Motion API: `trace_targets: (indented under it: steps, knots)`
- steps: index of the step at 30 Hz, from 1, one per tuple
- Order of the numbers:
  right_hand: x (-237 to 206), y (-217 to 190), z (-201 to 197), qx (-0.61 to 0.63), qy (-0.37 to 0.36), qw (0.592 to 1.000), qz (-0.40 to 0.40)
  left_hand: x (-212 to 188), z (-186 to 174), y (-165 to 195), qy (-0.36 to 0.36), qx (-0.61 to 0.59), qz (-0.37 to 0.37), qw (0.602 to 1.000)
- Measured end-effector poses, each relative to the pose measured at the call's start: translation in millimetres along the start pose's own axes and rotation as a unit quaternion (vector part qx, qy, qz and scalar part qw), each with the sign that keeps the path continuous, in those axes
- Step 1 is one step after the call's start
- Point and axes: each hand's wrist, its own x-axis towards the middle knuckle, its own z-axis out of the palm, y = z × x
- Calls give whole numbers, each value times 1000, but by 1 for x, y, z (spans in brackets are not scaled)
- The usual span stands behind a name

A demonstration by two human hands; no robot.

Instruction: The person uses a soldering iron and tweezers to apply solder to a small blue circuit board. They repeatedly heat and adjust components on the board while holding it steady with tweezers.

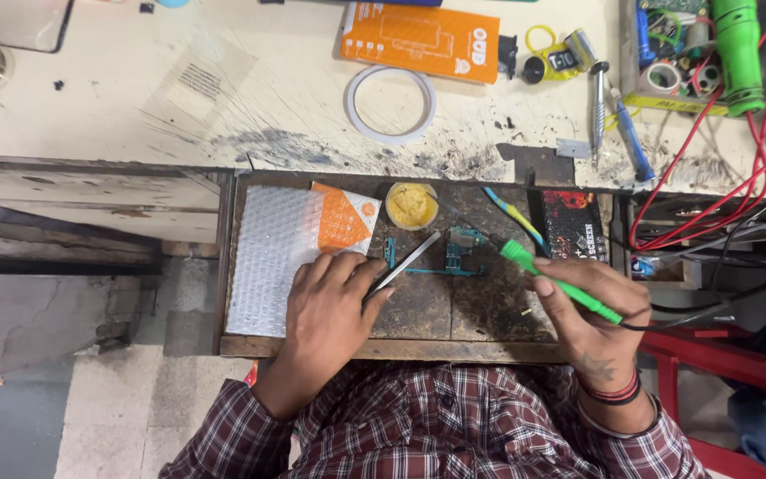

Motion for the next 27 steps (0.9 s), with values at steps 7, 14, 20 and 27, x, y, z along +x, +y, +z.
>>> trace_targets:
  steps: [7, 14, 20, 27]
  knots:
    - [-15, 20, 2, 126, 17, 990, 59, 2, 3, 0, 17, -34, -6, 999]
    - [-30, 26, 1, 112, 66, 990, 54, 2, 0, 2, 37, -47, 1, 998]
    - [-33, 29, -4, 22, 91, 996, -14, 3, 9, -2, 8, -14, 3, 1000]
    - [-24, 28, -5, 212, 36, 976, -22, 0, 11, -3, 15, -20, 0, 1000]
